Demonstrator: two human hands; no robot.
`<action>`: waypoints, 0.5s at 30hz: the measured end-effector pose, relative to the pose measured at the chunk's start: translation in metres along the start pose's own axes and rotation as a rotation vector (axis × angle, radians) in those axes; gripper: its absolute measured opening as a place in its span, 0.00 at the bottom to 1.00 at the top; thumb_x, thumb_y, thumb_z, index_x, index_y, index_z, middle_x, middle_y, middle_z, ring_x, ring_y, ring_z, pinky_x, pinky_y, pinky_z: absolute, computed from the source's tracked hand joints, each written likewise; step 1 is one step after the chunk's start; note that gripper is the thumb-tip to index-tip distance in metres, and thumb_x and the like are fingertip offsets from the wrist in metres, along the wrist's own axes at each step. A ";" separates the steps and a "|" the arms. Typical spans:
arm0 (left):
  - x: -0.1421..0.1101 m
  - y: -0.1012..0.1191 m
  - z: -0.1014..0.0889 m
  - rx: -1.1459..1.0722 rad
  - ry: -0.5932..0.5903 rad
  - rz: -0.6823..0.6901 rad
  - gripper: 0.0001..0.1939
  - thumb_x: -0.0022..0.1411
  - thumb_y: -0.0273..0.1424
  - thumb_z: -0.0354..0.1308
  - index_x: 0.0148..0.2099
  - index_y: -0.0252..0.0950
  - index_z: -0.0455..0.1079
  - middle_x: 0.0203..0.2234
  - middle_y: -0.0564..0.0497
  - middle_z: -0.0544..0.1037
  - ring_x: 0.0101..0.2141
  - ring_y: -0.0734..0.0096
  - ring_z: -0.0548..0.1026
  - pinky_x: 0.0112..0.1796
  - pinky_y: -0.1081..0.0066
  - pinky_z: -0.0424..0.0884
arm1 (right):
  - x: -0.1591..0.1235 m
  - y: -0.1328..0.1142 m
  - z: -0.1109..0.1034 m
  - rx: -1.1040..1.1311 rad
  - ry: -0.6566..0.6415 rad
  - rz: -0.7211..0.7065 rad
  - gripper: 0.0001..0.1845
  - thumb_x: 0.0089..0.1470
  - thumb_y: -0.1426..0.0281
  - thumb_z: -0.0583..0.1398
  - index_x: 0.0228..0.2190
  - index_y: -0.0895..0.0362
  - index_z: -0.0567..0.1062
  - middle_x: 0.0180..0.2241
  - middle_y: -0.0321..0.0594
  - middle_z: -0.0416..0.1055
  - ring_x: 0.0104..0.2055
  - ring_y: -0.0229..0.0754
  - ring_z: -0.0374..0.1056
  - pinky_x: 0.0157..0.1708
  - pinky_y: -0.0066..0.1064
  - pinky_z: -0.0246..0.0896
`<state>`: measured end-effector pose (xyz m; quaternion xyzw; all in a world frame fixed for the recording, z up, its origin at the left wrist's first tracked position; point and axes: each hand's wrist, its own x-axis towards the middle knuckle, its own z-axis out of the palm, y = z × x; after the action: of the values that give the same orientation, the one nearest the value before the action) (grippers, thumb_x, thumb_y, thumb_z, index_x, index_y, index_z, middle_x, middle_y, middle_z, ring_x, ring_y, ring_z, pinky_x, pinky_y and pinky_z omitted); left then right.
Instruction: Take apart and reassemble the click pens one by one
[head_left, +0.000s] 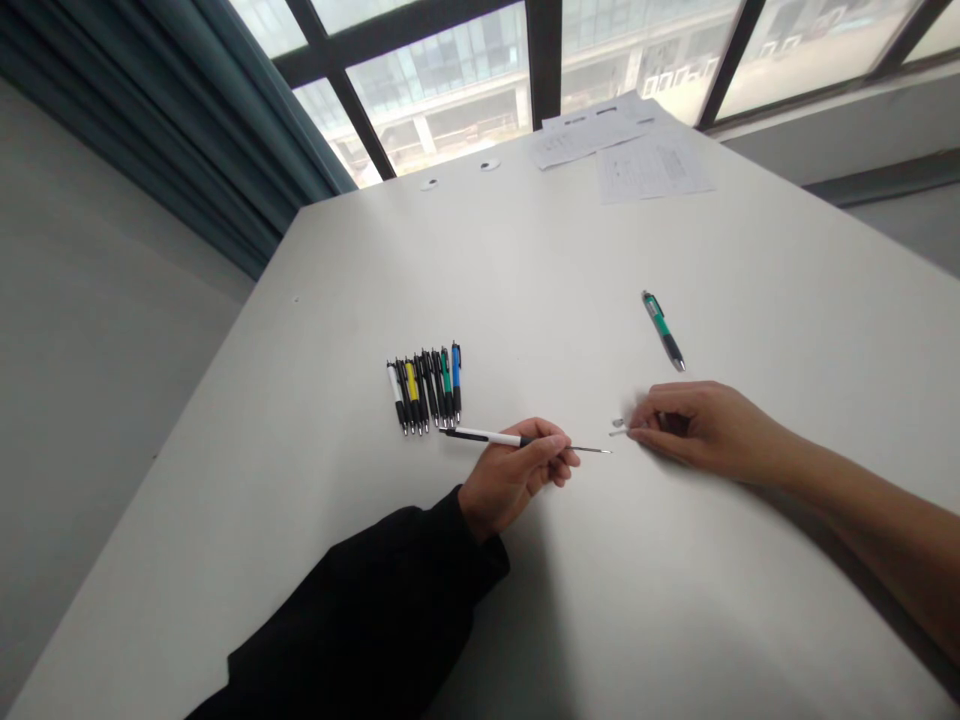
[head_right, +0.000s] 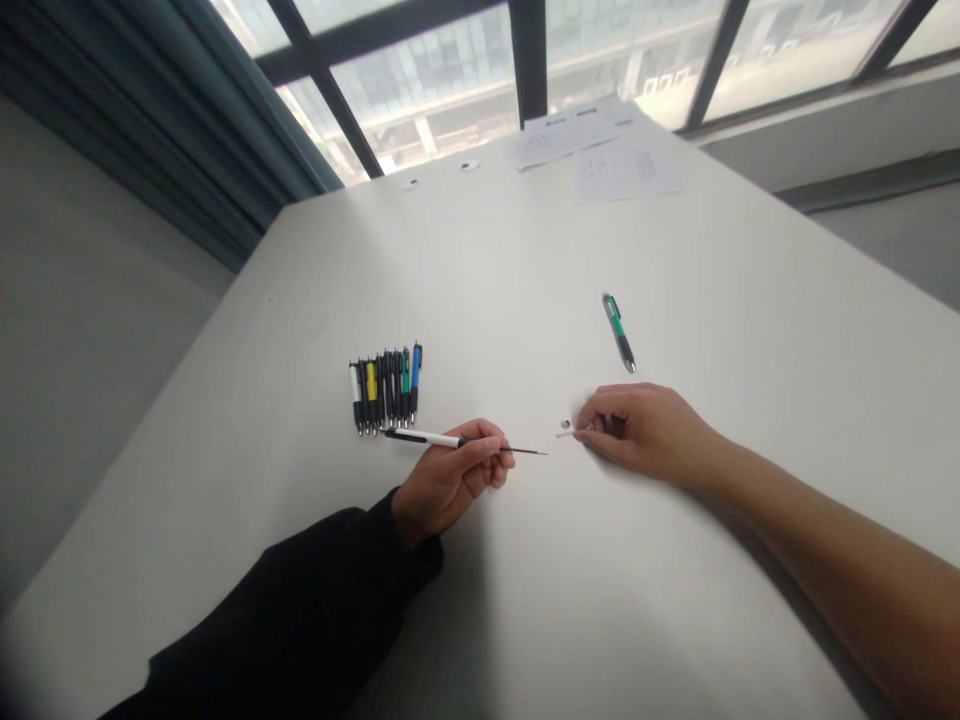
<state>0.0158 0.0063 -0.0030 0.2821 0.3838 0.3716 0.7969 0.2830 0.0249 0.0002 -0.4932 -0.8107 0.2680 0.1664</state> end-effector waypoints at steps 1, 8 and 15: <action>0.000 0.000 0.000 0.000 -0.001 0.001 0.15 0.52 0.34 0.74 0.33 0.30 0.73 0.25 0.47 0.80 0.23 0.77 0.73 0.27 0.76 0.66 | 0.000 0.000 0.000 -0.003 -0.001 0.000 0.10 0.59 0.61 0.61 0.32 0.51 0.81 0.25 0.35 0.74 0.25 0.37 0.66 0.27 0.29 0.57; 0.000 0.000 -0.001 -0.005 -0.004 0.000 0.15 0.52 0.34 0.74 0.33 0.30 0.73 0.25 0.47 0.80 0.24 0.77 0.74 0.28 0.76 0.67 | 0.000 -0.001 0.000 -0.004 0.004 0.006 0.10 0.59 0.61 0.61 0.31 0.52 0.80 0.24 0.35 0.74 0.25 0.37 0.66 0.27 0.29 0.57; -0.001 0.000 0.000 0.008 -0.006 0.003 0.15 0.53 0.34 0.73 0.33 0.30 0.73 0.25 0.47 0.80 0.24 0.77 0.73 0.28 0.76 0.66 | 0.000 -0.002 -0.001 0.003 0.007 0.004 0.10 0.59 0.61 0.62 0.31 0.52 0.80 0.24 0.35 0.74 0.25 0.37 0.66 0.27 0.29 0.57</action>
<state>0.0151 0.0058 -0.0024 0.2869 0.3825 0.3704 0.7964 0.2818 0.0242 0.0023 -0.4955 -0.8087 0.2680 0.1693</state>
